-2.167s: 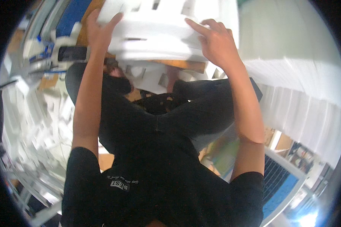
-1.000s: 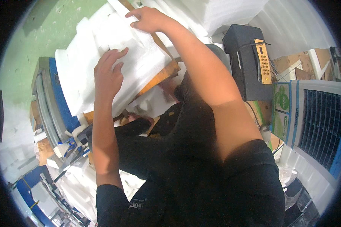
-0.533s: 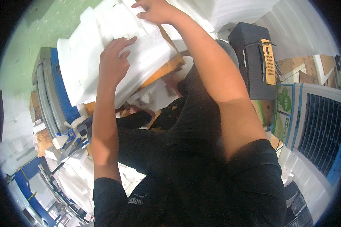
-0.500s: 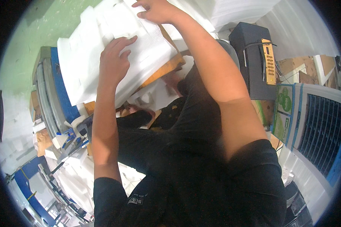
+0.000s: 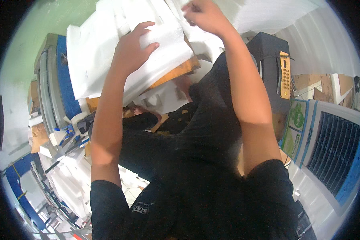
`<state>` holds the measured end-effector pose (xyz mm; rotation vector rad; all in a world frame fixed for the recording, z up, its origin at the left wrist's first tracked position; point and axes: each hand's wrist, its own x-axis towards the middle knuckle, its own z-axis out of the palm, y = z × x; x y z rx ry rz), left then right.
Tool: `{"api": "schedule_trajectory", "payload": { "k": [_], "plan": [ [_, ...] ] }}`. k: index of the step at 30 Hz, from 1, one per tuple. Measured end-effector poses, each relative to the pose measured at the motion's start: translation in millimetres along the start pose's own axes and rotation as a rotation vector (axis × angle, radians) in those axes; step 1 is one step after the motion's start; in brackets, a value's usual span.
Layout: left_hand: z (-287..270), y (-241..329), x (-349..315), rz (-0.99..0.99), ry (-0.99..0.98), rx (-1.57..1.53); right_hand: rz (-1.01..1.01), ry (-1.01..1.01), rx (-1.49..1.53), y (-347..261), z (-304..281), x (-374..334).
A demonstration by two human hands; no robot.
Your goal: The person sits on the floor and repeatedly picks up white foam pieces, aligns them, and places them into a larger foam structure on a wooden board. The person handles the foam parts one at a time, adjusting their positions to fit into the assembly.
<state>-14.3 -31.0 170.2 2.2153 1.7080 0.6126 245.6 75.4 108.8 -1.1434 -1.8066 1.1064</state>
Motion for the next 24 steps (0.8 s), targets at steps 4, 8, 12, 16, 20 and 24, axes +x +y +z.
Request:
{"api": "schedule_trajectory", "payload": {
  "k": [4, 8, 12, 16, 20, 24],
  "plan": [
    [0.2, -3.7, 7.9, -0.033, -0.09, 0.078, -0.082, -0.083, -0.456, -23.6, 16.0, -45.0],
    [3.5, -8.2, 15.8, 0.08, -0.099, 0.031, -0.135, -0.104, -0.608, -26.7, 27.1, -42.0],
    [18.3, -21.9, 16.9, 0.164, 0.031, 0.042, -0.227, -0.073, -0.717, -25.7, 39.2, -40.0],
    [10.1, -11.4, 18.9, 0.057, -0.077, 0.084, -0.154, -0.11, -0.776, -27.6, 39.9, -37.5],
    [-8.3, -38.3, 11.7, 0.152, -0.092, -0.003, -0.132, -0.077, -0.684, -48.1, 38.1, -45.3],
    [-87.3, -62.2, -27.6, 0.11, -0.159, 0.025, -0.412, 0.265, -0.738, -89.6, 42.2, -68.6]
  ]
}}
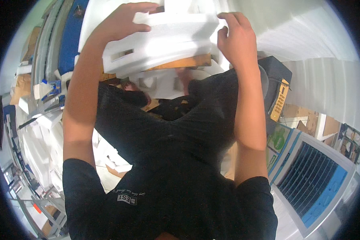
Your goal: The person sits on the floor and repeatedly picks up white foam pieces, aligns them, and places them into a larger foam structure on a wooden board. The person handles the foam parts one at a time, adjusting their positions to fit into the assembly.
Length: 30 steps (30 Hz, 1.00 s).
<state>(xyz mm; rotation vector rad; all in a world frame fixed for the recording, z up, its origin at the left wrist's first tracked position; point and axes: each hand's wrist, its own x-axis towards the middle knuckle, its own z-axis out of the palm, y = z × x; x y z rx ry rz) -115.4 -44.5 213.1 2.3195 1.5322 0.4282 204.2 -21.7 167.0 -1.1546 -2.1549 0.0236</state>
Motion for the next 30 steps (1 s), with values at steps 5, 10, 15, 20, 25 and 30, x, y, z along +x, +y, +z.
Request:
{"api": "schedule_trajectory", "payload": {
  "k": [5, 10, 15, 20, 25, 30],
  "plan": [
    [27.4, -40.9, -45.2, -0.152, 0.133, 0.266, -0.498, -0.12, -0.229, -47.7, 32.0, 30.0],
    [40.2, -49.0, -32.3, -0.331, -0.027, 0.179, -0.329, -0.527, -0.299, -30.9, 49.8, 60.1],
    [29.2, -34.2, -37.4, -0.219, 0.055, 0.12, -0.369, -0.514, -0.375, -34.7, 55.8, 65.1],
    [39.2, -42.4, -37.7, -0.138, 0.137, 0.116, -0.345, -0.485, -0.411, -38.6, 60.2, 63.6],
    [44.5, -41.1, -43.5, -0.103, 0.24, 0.177, -0.389, -0.456, -0.441, -42.1, 62.7, 60.6],
    [61.6, -66.6, -39.0, -0.073, 0.264, 0.114, -0.393, -0.526, -0.435, -52.7, 58.1, 61.5]
  ]
}}
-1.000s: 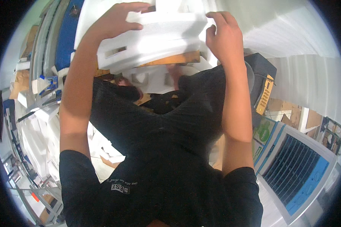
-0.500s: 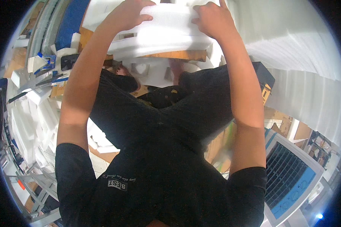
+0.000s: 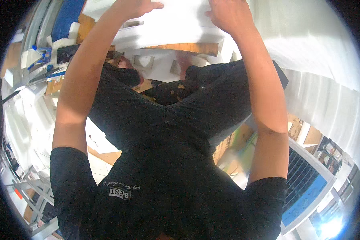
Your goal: The person sits on the floor and repeatedly picks up white foam pieces, aligns them, and places them into a larger foam structure on a wooden board. The person handles the foam parts one at a time, adjusting their positions to fit into the assembly.
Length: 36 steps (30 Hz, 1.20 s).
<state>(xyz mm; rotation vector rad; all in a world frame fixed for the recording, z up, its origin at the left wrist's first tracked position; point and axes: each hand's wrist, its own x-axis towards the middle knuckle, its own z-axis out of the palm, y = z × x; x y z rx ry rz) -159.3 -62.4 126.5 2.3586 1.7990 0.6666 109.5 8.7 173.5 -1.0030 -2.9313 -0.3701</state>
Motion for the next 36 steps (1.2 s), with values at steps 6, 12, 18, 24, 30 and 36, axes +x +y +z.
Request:
{"api": "schedule_trajectory", "payload": {
  "k": [6, 12, 18, 24, 30, 36],
  "plan": [
    [-4.6, 11.1, -1.4, -0.014, -0.036, -0.006, -0.024, 0.0, 0.104, -28.8, 12.8, 18.1],
    [-0.7, 13.5, 1.9, -0.084, -0.089, 0.031, 0.011, -0.002, 0.078, -35.4, 18.0, 17.4],
    [-26.6, -8.0, -40.9, -0.028, 0.704, 0.117, -0.03, -0.01, 0.05, -28.7, 16.4, 22.2],
    [-5.2, -58.5, -87.2, -0.733, 1.025, -0.397, -0.041, 0.009, 0.045, -49.7, 22.8, 45.3],
    [1.2, -38.4, -90.1, -0.719, 1.016, -0.846, 0.0, 0.0, -0.043, -56.5, 24.2, 42.3],
    [1.9, -40.0, -89.8, -0.726, 1.058, -0.8, -0.033, 0.018, -0.057, -58.6, 30.9, 48.4]
  ]
}}
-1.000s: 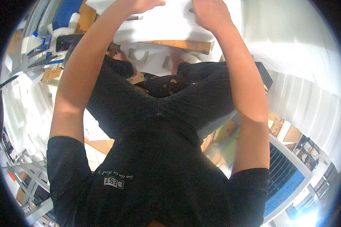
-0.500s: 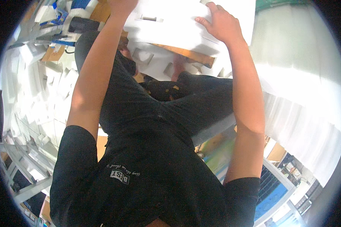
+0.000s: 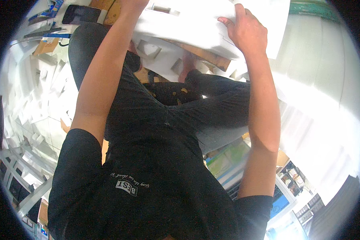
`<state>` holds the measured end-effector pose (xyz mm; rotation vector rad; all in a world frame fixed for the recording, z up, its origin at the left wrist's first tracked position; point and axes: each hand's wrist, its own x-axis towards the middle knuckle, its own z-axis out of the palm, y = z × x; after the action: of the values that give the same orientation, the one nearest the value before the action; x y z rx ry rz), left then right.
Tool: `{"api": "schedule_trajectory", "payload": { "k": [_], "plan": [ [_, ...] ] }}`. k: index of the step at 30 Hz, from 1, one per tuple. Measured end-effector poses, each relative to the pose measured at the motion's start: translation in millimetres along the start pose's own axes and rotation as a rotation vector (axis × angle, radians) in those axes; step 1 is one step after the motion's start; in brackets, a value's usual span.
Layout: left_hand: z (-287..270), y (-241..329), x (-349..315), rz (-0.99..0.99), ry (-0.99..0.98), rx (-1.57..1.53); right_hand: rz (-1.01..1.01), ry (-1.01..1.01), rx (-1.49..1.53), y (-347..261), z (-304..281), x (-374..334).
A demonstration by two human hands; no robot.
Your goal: The person sits on the floor and repeatedly picks up white foam pieces, aligns them, and places them into a larger foam structure on a wooden board. The person handles the foam parts one at a time, adjusting their positions to fit into the assembly.
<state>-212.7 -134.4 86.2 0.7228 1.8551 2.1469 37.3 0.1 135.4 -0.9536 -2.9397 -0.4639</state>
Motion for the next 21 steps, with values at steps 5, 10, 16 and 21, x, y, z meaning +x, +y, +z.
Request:
{"api": "schedule_trajectory", "payload": {
  "k": [5, 10, 16, 21],
  "plan": [
    [6.4, 9.4, -1.4, -0.053, -0.008, 0.084, 0.05, -0.039, 0.084, 3.6, -13.0, -0.3],
    [-5.5, -3.7, 3.7, 0.006, 0.009, 0.206, 0.334, 0.163, 0.325, -11.1, -1.5, 30.3],
    [-6.2, 6.9, 1.8, -0.056, -0.042, 0.186, 0.328, 0.163, 0.181, -33.4, 15.1, 23.8],
    [-5.6, -4.8, 6.3, 0.001, -0.007, 0.093, 0.329, 0.163, 0.197, -46.1, 7.7, 25.9]
  ]
}}
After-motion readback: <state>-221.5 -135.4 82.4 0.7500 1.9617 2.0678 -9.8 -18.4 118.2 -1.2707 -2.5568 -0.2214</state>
